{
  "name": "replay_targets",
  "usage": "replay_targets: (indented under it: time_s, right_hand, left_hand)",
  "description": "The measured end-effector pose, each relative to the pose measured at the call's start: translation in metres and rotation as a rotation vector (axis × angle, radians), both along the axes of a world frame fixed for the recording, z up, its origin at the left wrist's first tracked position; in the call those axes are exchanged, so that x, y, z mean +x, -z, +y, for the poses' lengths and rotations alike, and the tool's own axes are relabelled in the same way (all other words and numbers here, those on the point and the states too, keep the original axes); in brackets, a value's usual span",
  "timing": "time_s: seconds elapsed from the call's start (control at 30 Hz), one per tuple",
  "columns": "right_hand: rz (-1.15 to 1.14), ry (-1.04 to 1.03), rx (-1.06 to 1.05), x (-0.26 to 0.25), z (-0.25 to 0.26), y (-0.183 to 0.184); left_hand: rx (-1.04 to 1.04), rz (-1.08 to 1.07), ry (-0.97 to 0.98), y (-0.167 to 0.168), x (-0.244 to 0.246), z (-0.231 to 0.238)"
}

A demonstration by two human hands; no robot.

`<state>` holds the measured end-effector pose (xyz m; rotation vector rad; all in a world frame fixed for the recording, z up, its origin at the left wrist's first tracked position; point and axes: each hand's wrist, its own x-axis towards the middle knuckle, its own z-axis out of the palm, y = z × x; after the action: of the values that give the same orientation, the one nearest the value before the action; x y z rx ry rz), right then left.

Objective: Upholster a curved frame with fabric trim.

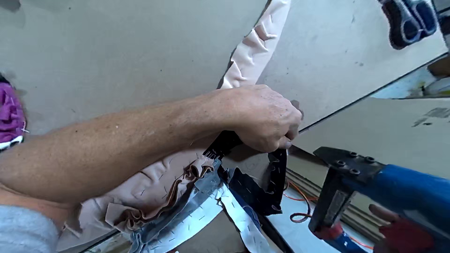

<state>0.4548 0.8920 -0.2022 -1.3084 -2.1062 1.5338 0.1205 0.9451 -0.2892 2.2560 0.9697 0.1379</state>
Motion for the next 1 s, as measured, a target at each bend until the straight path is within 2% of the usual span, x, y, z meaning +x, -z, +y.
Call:
replay_targets:
  time_s: [0.13, 0.27, 0.37, 0.53, 0.67, 0.8, 0.87, 1.0]
  right_hand:
    - [0.031, 0.122, 0.017, 0.017, -0.016, 0.019]
    - [0.028, 0.319, -0.020, 0.023, -0.068, 0.032]
    - [0.014, 0.474, -0.018, 0.025, -0.120, 0.029]
    - [0.023, 0.678, 0.004, 0.022, -0.179, 0.016]
    - [-0.007, 0.772, 0.020, 0.013, -0.174, 0.021]
    - [-0.043, 0.872, 0.095, -0.024, -0.149, 0.032]
    - [-0.026, 0.922, 0.115, -0.038, -0.146, 0.038]
    - [0.010, 0.920, 0.086, -0.045, -0.153, 0.035]
  left_hand:
    - [0.006, 0.003, -0.015, 0.000, 0.004, 0.002]
    - [-0.022, 0.180, 0.051, -0.015, 0.032, 0.001]
    - [0.057, 0.304, 0.084, -0.021, 0.059, -0.007]
    - [0.159, 0.317, 0.182, -0.009, 0.072, -0.015]
    - [0.153, 0.299, 0.255, -0.010, 0.074, -0.016]
    - [0.043, 0.215, 0.269, -0.006, 0.067, 0.001]
    - [0.055, 0.228, 0.290, -0.005, 0.069, 0.001]
    - [0.068, 0.256, 0.323, -0.006, 0.072, -0.003]
